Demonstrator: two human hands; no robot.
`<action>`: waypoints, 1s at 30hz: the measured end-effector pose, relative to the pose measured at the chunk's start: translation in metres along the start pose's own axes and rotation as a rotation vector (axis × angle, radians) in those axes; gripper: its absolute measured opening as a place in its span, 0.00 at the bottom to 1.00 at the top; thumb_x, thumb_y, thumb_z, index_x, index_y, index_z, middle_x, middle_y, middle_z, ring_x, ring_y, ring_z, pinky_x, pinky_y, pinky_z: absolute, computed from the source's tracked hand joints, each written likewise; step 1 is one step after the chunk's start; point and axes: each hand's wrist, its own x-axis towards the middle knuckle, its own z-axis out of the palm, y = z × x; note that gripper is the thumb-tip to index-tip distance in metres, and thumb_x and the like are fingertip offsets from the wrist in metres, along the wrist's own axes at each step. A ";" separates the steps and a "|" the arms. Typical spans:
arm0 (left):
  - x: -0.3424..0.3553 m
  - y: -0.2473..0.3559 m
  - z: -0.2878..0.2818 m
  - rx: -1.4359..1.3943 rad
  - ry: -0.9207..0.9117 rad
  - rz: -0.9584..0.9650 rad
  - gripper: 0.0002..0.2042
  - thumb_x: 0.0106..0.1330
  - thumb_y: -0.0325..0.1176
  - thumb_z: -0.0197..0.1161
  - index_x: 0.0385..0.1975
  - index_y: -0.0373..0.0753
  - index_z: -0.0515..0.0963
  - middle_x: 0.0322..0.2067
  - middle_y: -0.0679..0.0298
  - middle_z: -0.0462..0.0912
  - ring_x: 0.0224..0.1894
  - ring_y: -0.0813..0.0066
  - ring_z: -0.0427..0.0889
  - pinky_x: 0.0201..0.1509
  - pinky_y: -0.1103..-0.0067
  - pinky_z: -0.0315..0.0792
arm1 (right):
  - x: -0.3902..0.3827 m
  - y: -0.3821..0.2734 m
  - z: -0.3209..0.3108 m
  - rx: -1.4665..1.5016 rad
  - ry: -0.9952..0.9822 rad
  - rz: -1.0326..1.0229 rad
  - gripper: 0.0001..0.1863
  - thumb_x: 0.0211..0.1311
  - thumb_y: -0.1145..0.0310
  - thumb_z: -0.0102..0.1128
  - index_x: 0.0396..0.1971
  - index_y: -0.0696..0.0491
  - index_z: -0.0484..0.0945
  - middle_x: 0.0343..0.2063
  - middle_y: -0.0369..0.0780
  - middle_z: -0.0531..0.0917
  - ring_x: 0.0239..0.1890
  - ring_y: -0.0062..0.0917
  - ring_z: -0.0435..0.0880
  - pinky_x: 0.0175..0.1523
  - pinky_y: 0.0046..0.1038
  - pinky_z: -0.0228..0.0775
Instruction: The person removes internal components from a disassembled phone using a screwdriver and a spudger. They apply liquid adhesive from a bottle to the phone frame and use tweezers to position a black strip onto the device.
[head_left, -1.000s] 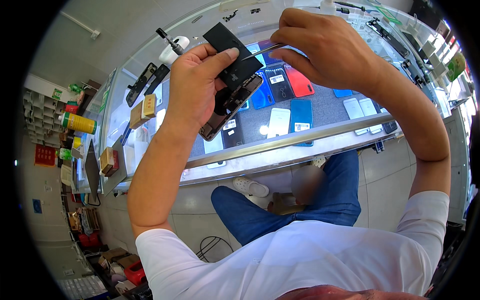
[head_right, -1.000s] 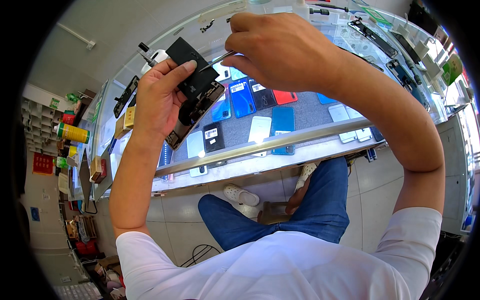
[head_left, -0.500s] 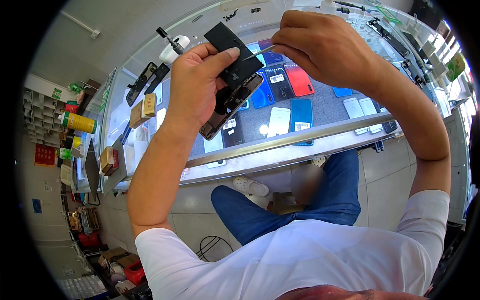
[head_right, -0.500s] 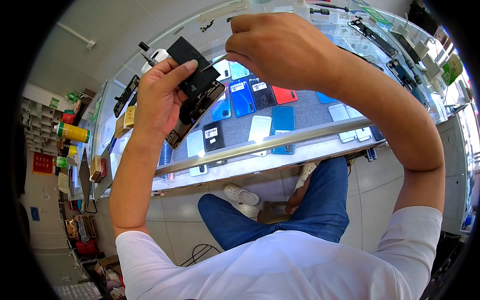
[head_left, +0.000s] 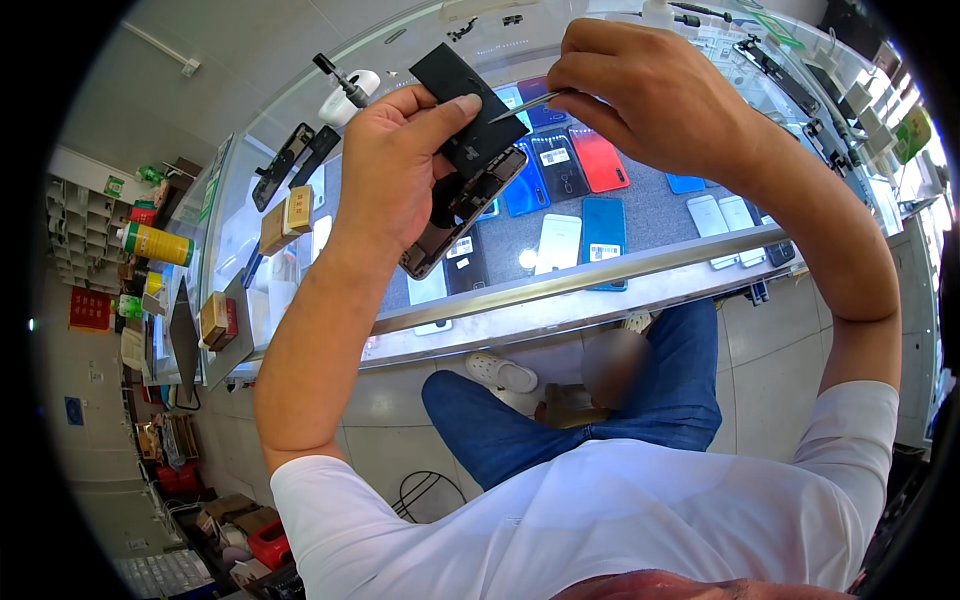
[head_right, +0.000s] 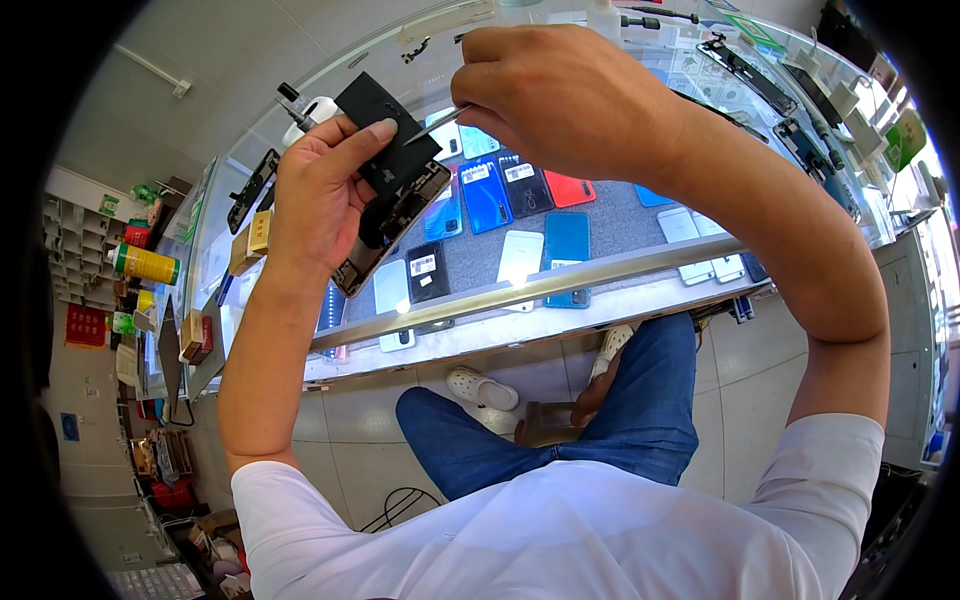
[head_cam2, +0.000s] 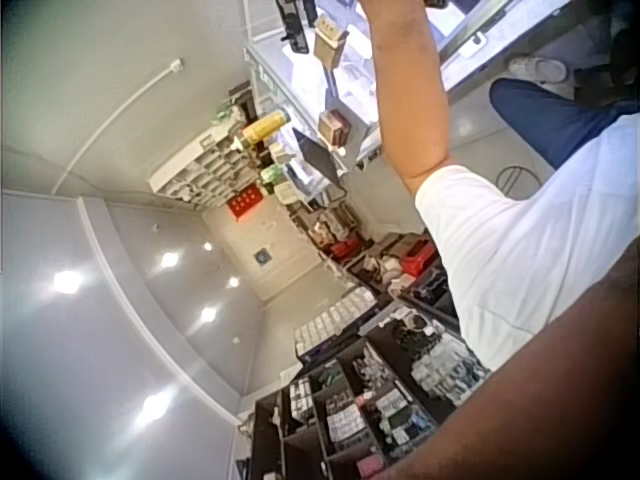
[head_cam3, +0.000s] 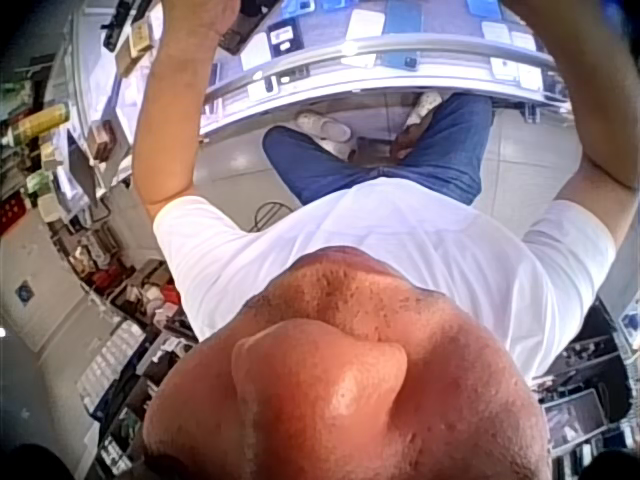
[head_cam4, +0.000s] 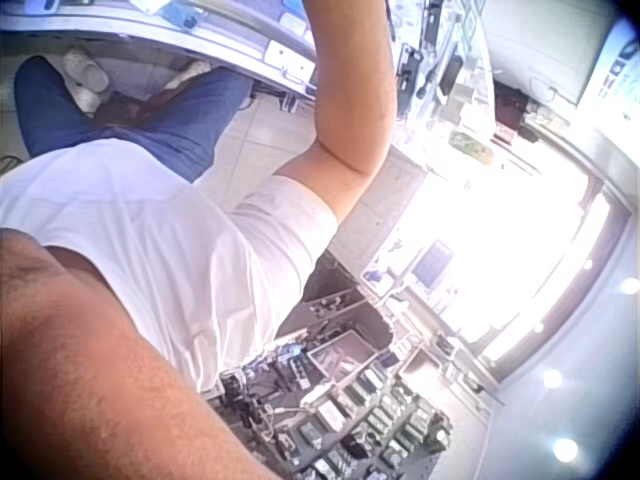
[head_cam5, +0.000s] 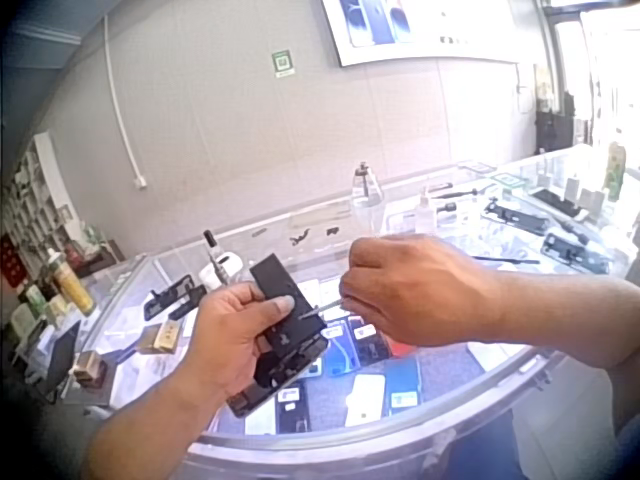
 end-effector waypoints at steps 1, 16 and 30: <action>0.000 -0.001 0.000 -0.003 -0.002 0.002 0.08 0.69 0.25 0.69 0.43 0.29 0.82 0.35 0.59 0.88 0.33 0.75 0.89 0.41 0.75 0.89 | 0.000 -0.001 -0.002 -0.007 -0.004 0.001 0.07 0.67 0.67 0.68 0.41 0.51 0.85 0.38 0.40 0.84 0.34 0.37 0.87 0.39 0.36 0.80; 0.000 0.000 0.001 -0.010 -0.001 -0.004 0.08 0.68 0.26 0.69 0.41 0.29 0.82 0.35 0.59 0.87 0.33 0.74 0.89 0.39 0.75 0.89 | 0.000 0.003 0.002 0.042 0.036 -0.004 0.07 0.68 0.64 0.68 0.40 0.51 0.84 0.37 0.39 0.82 0.34 0.37 0.87 0.39 0.36 0.79; -0.001 0.000 0.002 0.037 0.012 -0.025 0.08 0.68 0.26 0.69 0.42 0.28 0.82 0.35 0.58 0.88 0.33 0.74 0.90 0.40 0.75 0.88 | 0.014 -0.001 -0.027 0.191 0.107 0.157 0.07 0.64 0.70 0.67 0.37 0.56 0.80 0.35 0.46 0.81 0.35 0.45 0.85 0.40 0.40 0.80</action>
